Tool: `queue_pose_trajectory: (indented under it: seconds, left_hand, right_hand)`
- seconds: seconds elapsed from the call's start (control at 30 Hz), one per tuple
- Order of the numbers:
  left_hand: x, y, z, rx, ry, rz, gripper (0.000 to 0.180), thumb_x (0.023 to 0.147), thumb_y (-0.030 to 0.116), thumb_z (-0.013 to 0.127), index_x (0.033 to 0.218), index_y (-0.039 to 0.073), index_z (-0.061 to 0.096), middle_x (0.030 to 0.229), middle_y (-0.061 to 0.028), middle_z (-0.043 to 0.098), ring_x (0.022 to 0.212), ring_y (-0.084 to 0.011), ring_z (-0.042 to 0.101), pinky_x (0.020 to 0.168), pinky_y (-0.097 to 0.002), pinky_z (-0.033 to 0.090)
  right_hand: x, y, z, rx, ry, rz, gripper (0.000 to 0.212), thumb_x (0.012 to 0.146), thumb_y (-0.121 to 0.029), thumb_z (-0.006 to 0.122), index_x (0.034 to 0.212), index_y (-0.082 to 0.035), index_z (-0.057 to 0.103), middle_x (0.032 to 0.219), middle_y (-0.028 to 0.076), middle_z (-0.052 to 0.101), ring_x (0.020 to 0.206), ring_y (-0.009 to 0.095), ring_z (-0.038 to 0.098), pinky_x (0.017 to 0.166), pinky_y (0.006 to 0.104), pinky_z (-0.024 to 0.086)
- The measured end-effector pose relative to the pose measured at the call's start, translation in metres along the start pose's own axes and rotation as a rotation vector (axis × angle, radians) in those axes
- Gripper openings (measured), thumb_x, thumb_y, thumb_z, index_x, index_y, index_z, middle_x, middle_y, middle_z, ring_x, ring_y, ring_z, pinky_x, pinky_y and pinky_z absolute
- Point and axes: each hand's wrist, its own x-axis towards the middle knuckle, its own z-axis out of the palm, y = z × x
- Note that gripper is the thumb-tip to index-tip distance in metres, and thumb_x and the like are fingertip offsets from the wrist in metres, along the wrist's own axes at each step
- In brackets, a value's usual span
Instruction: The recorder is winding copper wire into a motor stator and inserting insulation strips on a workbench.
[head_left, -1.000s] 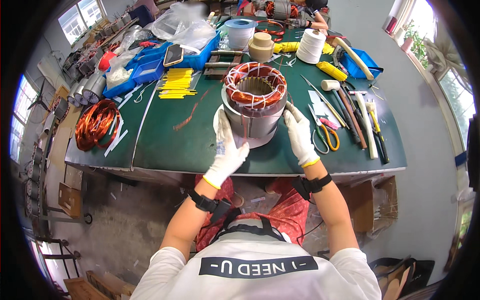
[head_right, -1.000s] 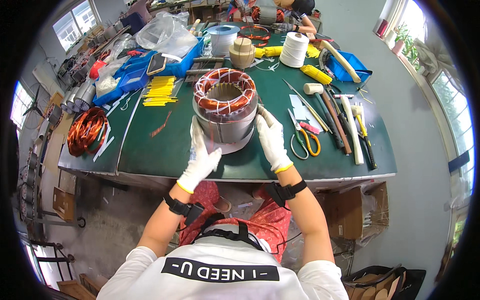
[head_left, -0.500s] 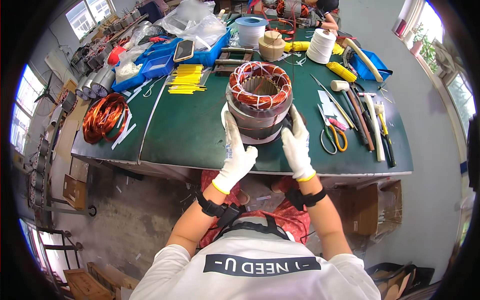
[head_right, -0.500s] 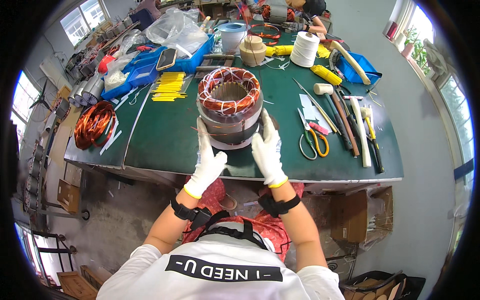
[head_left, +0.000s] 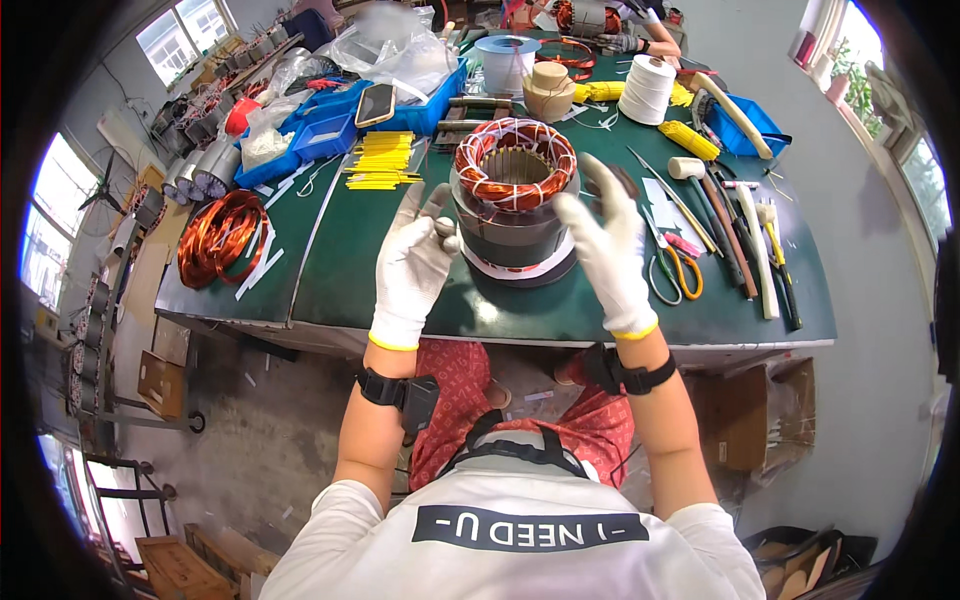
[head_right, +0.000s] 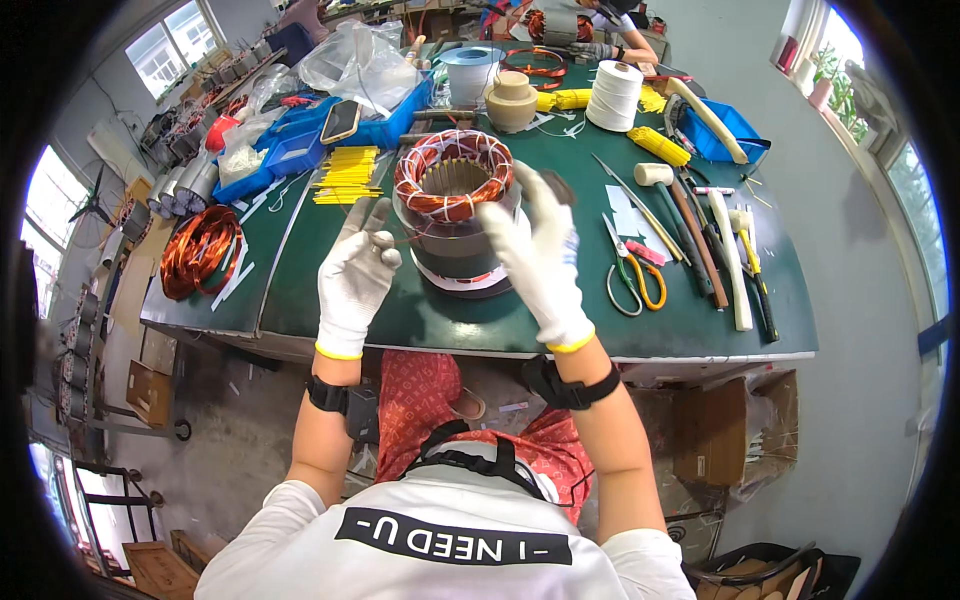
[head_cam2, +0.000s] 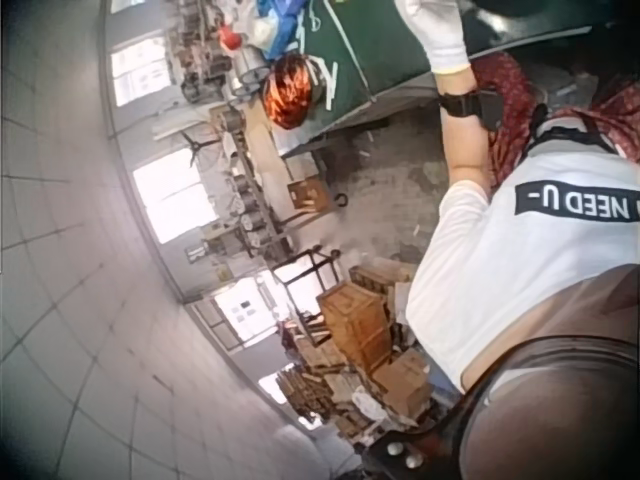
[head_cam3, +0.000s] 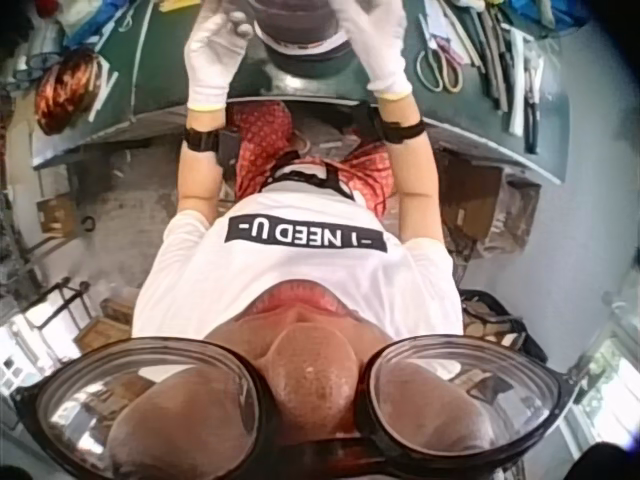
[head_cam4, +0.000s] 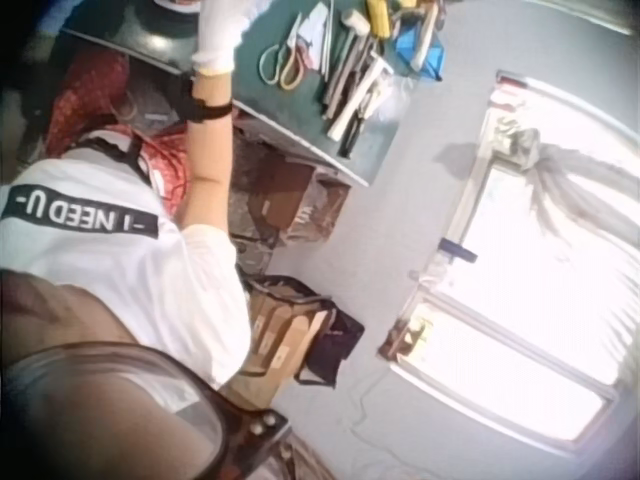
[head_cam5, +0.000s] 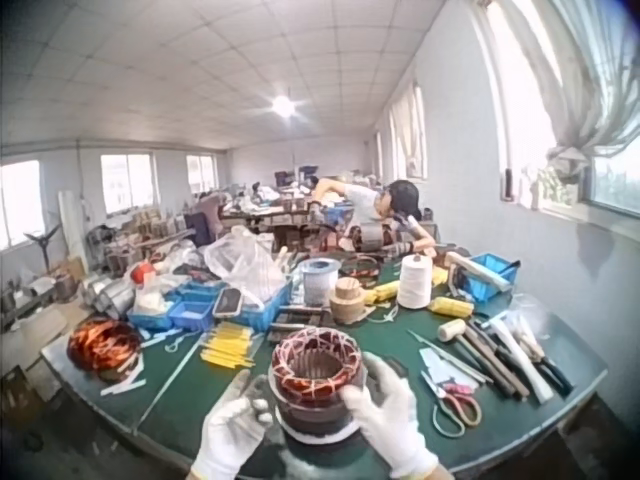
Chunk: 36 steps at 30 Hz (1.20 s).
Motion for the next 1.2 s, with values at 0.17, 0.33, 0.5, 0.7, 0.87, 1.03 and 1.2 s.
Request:
queue_pose_trajectory:
  seconds: [0.17,0.33,0.5,0.7,0.87,1.03,1.2]
  left_hand:
    - [-0.008,-0.012,0.009,0.664,0.368,0.421,0.060,0.089,0.003,0.063,0.145,0.008,0.041,0.133,-0.0103,0.051,0.099,-0.0164,0.059,0.086,-0.0317,0.049]
    - [0.004,0.000,0.049,1.834,-0.468,1.054,0.045,0.081,0.003,0.067,0.126,0.000,0.059,0.131,-0.0208,0.057,0.119,-0.0338,0.056,0.102,-0.0399,0.044]
    - [0.042,-0.045,0.074,2.000,-0.345,0.946,0.064,0.079,0.022,0.069,0.137,0.003,0.049,0.131,-0.0170,0.055,0.122,-0.0348,0.050,0.109,-0.0498,0.032]
    - [0.052,-0.038,0.062,1.960,-0.405,0.945,0.053,0.076,0.024,0.074,0.126,0.009,0.062,0.086,-0.0092,0.058,0.086,-0.0305,0.055,0.085,-0.0444,0.040]
    - [0.058,-0.034,0.062,1.937,-0.376,0.879,0.058,0.073,0.028,0.077,0.126,0.010,0.064,0.092,-0.0091,0.062,0.090,-0.0302,0.056,0.088,-0.0438,0.042]
    - [0.063,-0.029,0.055,1.883,-0.390,0.883,0.058,0.076,0.031,0.075,0.129,0.014,0.061,0.093,-0.0102,0.061,0.096,-0.0314,0.056,0.097,-0.0462,0.039]
    - [0.055,-0.030,0.050,1.930,-0.353,0.928,0.057,0.076,0.026,0.077,0.129,0.013,0.062,0.118,-0.0092,0.063,0.112,-0.0350,0.051,0.104,-0.0463,0.036]
  right_hand:
    - [0.000,0.012,0.010,-0.081,-0.173,0.078,0.032,0.080,-0.021,0.078,0.105,-0.002,0.070,0.109,0.016,0.066,0.101,0.024,0.061,0.092,0.0375,0.045]
    - [-0.041,0.029,-0.002,0.190,0.052,0.151,0.013,0.087,-0.012,0.075,0.095,-0.002,0.072,0.102,0.010,0.066,0.095,0.018,0.061,0.087,0.0323,0.047]
    - [-0.047,0.021,-0.018,0.237,0.047,0.162,0.015,0.087,-0.010,0.075,0.097,0.001,0.072,0.094,0.006,0.068,0.089,0.013,0.061,0.082,0.0282,0.048]
    - [-0.030,0.008,-0.066,0.395,0.227,0.352,0.018,0.089,-0.011,0.074,0.101,0.002,0.071,0.095,0.002,0.069,0.087,0.009,0.060,0.083,0.0238,0.048]
    - [-0.036,0.018,-0.049,0.477,0.282,0.321,0.025,0.090,-0.014,0.073,0.110,0.000,0.069,0.103,0.004,0.067,0.094,0.010,0.059,0.086,0.0245,0.048]
    - [-0.036,0.017,-0.002,0.107,0.012,0.102,0.058,0.083,-0.019,0.077,0.133,0.002,0.056,0.108,0.011,0.066,0.098,0.017,0.061,0.090,0.0309,0.049]
    - [-0.033,0.023,0.020,0.401,0.066,0.264,0.025,0.092,-0.013,0.069,0.113,0.001,0.069,0.099,0.006,0.069,0.088,0.012,0.061,0.079,0.0275,0.050]
